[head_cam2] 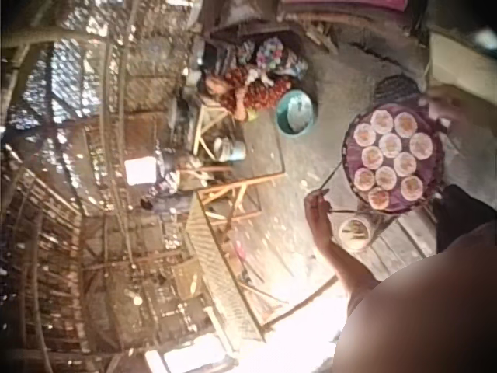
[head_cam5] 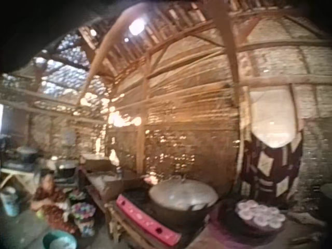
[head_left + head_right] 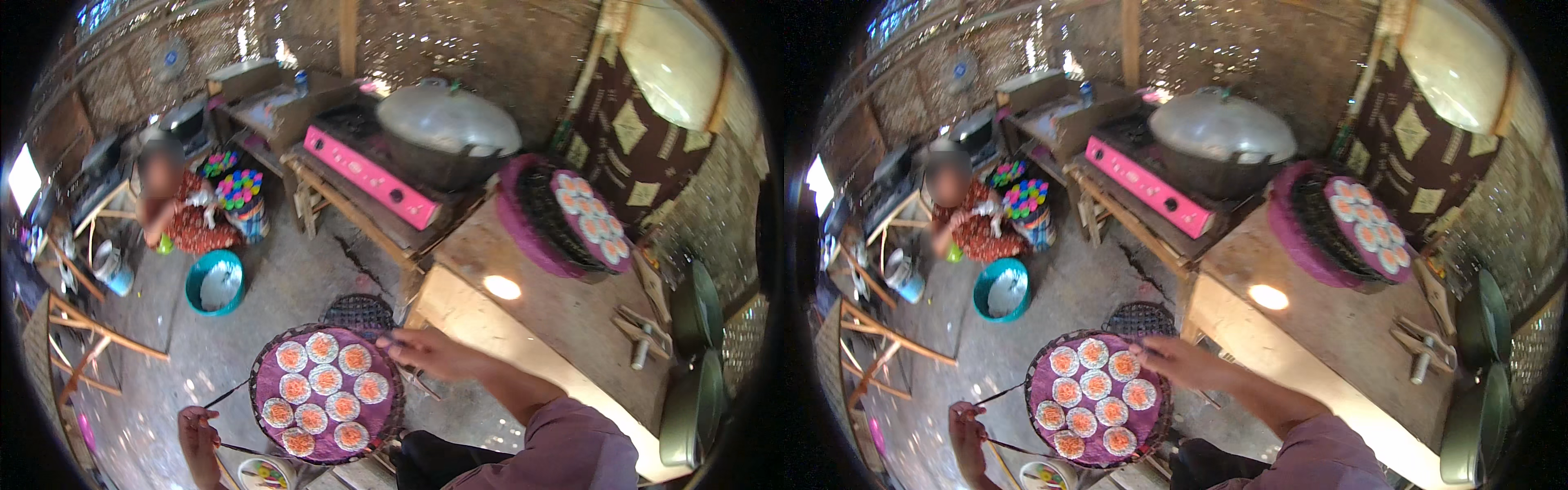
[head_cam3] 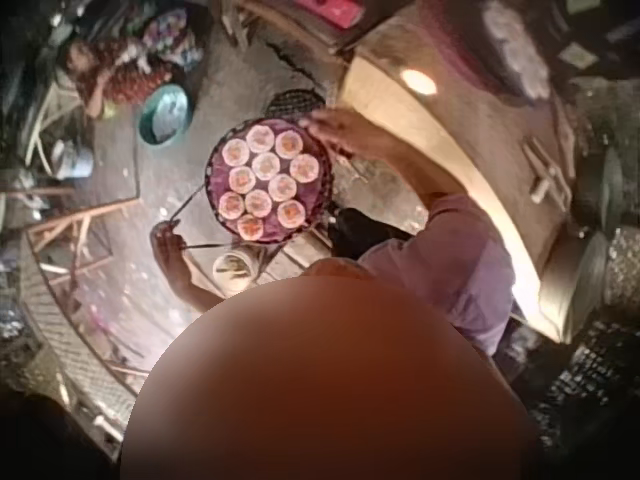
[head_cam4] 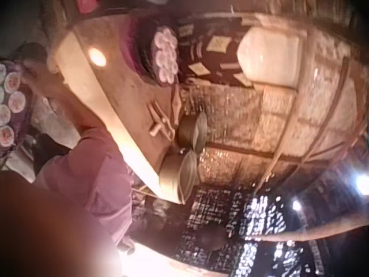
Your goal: The person uses a wooden mold and a circular cutter to form white rice into round shapes on a purple mat, then scoops pink filling from a bowl and places it into the center of each rice piece. The person arranges the finished pieces on a woven tray and stacks them for storage.
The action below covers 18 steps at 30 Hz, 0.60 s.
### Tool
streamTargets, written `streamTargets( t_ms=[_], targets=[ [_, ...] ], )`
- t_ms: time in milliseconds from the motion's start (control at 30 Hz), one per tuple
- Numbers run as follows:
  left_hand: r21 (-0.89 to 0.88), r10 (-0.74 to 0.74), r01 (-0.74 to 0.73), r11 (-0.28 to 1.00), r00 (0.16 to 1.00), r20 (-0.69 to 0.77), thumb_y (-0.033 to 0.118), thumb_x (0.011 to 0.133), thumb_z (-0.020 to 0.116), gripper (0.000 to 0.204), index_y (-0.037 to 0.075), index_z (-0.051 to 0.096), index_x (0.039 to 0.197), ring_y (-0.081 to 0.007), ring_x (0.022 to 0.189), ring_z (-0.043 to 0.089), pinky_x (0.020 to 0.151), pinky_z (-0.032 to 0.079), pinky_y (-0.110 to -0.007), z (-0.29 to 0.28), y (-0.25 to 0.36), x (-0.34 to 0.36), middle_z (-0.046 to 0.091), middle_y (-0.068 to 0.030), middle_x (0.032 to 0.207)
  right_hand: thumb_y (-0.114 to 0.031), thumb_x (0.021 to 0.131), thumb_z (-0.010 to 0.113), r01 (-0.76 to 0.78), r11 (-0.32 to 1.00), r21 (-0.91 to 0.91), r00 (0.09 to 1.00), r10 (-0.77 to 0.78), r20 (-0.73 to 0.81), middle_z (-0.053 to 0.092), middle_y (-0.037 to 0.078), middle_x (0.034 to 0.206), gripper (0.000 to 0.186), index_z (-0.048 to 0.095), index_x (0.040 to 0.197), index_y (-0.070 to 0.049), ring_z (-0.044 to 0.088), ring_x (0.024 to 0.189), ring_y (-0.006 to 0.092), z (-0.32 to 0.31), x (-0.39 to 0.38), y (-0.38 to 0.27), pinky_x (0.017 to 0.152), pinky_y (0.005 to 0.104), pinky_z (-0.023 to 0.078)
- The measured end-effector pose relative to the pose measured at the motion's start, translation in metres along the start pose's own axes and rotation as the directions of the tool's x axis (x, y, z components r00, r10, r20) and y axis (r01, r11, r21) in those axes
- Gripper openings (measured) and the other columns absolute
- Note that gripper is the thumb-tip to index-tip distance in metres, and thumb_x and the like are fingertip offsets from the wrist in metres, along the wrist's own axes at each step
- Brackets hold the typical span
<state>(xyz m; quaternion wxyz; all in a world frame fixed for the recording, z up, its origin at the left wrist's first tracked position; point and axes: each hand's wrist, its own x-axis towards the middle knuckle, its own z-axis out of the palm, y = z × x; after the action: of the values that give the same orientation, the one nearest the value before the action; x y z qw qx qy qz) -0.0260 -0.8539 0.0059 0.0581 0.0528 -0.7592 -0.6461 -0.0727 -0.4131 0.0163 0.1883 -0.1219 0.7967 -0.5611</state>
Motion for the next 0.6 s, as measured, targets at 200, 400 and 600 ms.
streamTargets(
  t_ms=[200,400,600],
  targets=[
    [-0.036,0.275,-0.28,0.959,0.897,0.347,0.04,0.093,0.061,0.04,0.006,0.048,0.11,-0.004,0.054,0.045,0.047,0.033,-0.017,0.052,0.212,0.026,0.061,-0.0069,0.099,-0.042,0.098,0.05,-0.026,1.0,-0.013,0.959,0.021,-0.284,0.052,-0.004,0.08,0.041,0.062,0.122,-0.012,0.048,0.077,0.0079,-0.15,-0.12,-0.176,0.067,0.0251,0.042],
    [-0.196,0.365,-0.309,0.931,0.765,0.53,0.031,0.096,0.057,0.031,0.009,0.05,0.117,-0.0036,0.063,0.047,0.05,0.037,-0.017,0.145,0.303,0.064,0.064,-0.0074,0.105,-0.029,0.097,0.054,0.075,0.979,0.189,0.889,0.02,-0.457,0.046,-0.004,0.073,0.035,0.063,0.112,0.001,0.034,0.056,0.005,-0.214,-0.223,-0.231,0.051,0.0208,0.028],
    [-0.135,0.234,-0.196,0.971,0.682,0.693,0.023,0.096,0.057,0.022,0.011,0.053,0.114,-0.0033,0.065,0.047,0.052,0.039,-0.017,0.264,0.314,0.093,0.064,-0.0034,0.1,-0.035,0.097,0.053,-0.034,0.98,0.195,0.772,0.15,-0.617,0.047,-0.005,0.071,0.032,0.066,0.101,-0.006,0.04,0.056,0.0056,-0.259,-0.288,-0.191,0.052,0.0221,0.033]
  ],
)
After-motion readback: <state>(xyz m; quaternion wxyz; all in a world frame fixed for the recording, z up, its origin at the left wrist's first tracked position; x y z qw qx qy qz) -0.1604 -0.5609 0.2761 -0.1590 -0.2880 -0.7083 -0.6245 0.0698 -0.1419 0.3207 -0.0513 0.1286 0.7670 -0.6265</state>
